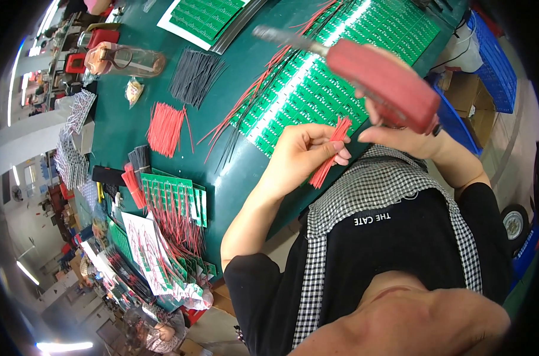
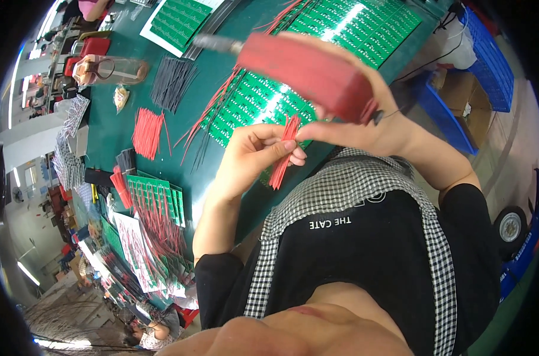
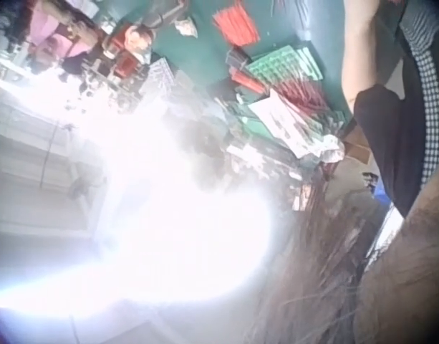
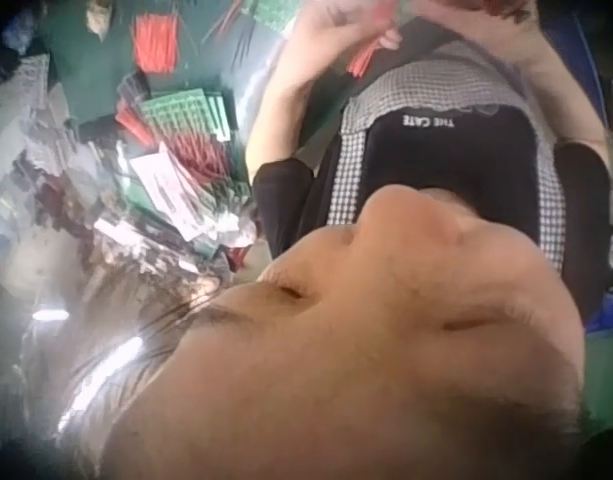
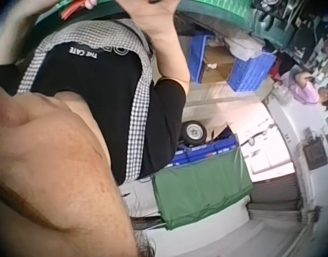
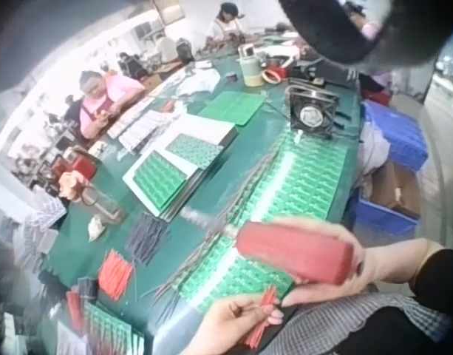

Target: Soldering thin red wires onto an electronic circuit board.

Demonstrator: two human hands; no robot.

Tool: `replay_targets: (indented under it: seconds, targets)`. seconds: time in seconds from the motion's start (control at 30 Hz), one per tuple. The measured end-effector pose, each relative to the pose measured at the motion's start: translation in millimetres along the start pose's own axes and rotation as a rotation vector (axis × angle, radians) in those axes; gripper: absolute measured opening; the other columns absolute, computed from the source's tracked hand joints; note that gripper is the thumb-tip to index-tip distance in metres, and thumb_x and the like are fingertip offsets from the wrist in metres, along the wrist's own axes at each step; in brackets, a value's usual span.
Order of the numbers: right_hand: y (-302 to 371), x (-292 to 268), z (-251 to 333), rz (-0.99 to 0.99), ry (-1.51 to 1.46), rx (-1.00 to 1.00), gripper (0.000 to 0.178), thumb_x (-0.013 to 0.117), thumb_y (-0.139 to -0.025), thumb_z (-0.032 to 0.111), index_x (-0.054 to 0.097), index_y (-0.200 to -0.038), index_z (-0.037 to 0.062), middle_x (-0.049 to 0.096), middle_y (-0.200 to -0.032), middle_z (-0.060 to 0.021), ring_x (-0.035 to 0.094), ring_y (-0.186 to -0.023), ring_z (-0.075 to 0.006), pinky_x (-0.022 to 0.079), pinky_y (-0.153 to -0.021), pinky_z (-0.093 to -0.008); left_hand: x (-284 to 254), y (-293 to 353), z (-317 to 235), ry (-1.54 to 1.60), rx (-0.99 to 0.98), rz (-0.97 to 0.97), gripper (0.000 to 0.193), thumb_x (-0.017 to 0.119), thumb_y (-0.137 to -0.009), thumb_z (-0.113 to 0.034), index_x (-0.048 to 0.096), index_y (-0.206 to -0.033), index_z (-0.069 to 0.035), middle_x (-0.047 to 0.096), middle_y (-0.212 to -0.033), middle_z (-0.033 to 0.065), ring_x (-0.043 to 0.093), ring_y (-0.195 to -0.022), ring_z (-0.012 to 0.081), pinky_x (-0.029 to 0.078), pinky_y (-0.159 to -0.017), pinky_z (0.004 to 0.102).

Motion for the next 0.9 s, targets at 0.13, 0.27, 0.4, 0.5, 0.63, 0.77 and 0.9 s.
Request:
replay_targets:
  seconds: [0.13,0.27,0.4,0.5,0.63,0.77,0.9]
  targets:
    - [-4,8,7,-0.025,0.234,-0.240,0.068,0.065,-0.071,-0.003,0.032,-0.131,0.0012,0.042,-0.130,-0.0145,0.054,-0.094,-0.0125,0.044,-0.079,-0.0243,6,-3,-1,-0.065,-0.013,-0.022,0.015,0.052,-0.086,-0.003,0.058,-0.094,0.008,0.064,-0.079,0.0113,0.063,-0.073,0.0165,0.051,-0.069,0.0248]
    - [-6,-1,-2,-0.115,0.239,-0.204,0.078,0.068,-0.070,-0.005,0.023,-0.134,0.0013,0.053,-0.100,-0.0090,0.056,-0.078,-0.0100,0.047,-0.070,-0.0236,3,0,-4,-0.037,-0.026,-0.054,0.016,0.054,-0.085,-0.004,0.058,-0.095,0.008,0.063,-0.078,0.0097,0.061,-0.072,0.0128,0.050,-0.068,0.0234]
    - [-4,-8,-11,-0.147,0.144,-0.043,0.056,0.065,-0.074,-0.001,0.040,-0.125,0.0015,0.051,-0.120,-0.0116,0.055,-0.092,-0.0105,0.045,-0.080,-0.0246,3,0,-5,-0.053,0.007,-0.036,0.016,0.054,-0.085,-0.004,0.058,-0.095,0.008,0.064,-0.078,0.0100,0.061,-0.073,0.0129,0.050,-0.068,0.0235]
    - [-3,-14,-25,-0.136,0.121,0.212,0.052,0.066,-0.074,0.000,0.044,-0.121,0.0029,0.057,-0.112,-0.0085,0.056,-0.090,-0.0096,0.045,-0.081,-0.0250,2,0,-3,-0.071,0.022,-0.029,0.016,0.054,-0.085,-0.004,0.058,-0.095,0.008,0.064,-0.078,0.0100,0.061,-0.073,0.0130,0.050,-0.069,0.0237]
    - [3,-13,-31,-0.162,0.187,0.143,0.054,0.066,-0.073,0.001,0.044,-0.122,0.0036,0.055,-0.114,-0.0092,0.056,-0.095,-0.0120,0.045,-0.083,-0.0269,4,-3,-1,-0.071,-0.001,-0.013,0.017,0.053,-0.086,-0.005,0.058,-0.095,0.008,0.064,-0.078,0.0103,0.061,-0.073,0.0134,0.050,-0.069,0.0240]
    - [-5,-6,-14,-0.147,0.097,-0.144,0.055,0.064,-0.074,0.000,0.042,-0.124,0.0027,0.050,-0.121,-0.0121,0.053,-0.103,-0.0159,0.044,-0.086,-0.0288,5,-6,-2,-0.022,0.005,-0.005,0.017,0.053,-0.086,-0.005,0.058,-0.095,0.009,0.063,-0.079,0.0107,0.062,-0.073,0.0138,0.050,-0.069,0.0242]
    - [-7,-3,-3,-0.069,0.291,-0.172,0.064,0.065,-0.072,-0.001,0.036,-0.129,-0.0001,0.051,-0.114,-0.0126,0.052,-0.091,-0.0136,0.044,-0.078,-0.0259,5,-8,0,0.011,0.000,0.007,0.017,0.053,-0.086,-0.005,0.058,-0.095,0.009,0.063,-0.078,0.0112,0.062,-0.073,0.0151,0.051,-0.069,0.0252]
Point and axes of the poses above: each hand's wrist, its own y-axis away from the middle knuckle, its own x-axis out of the palm, z = x × y, the point moved 7 cm from there along -y, towards the middle knuckle
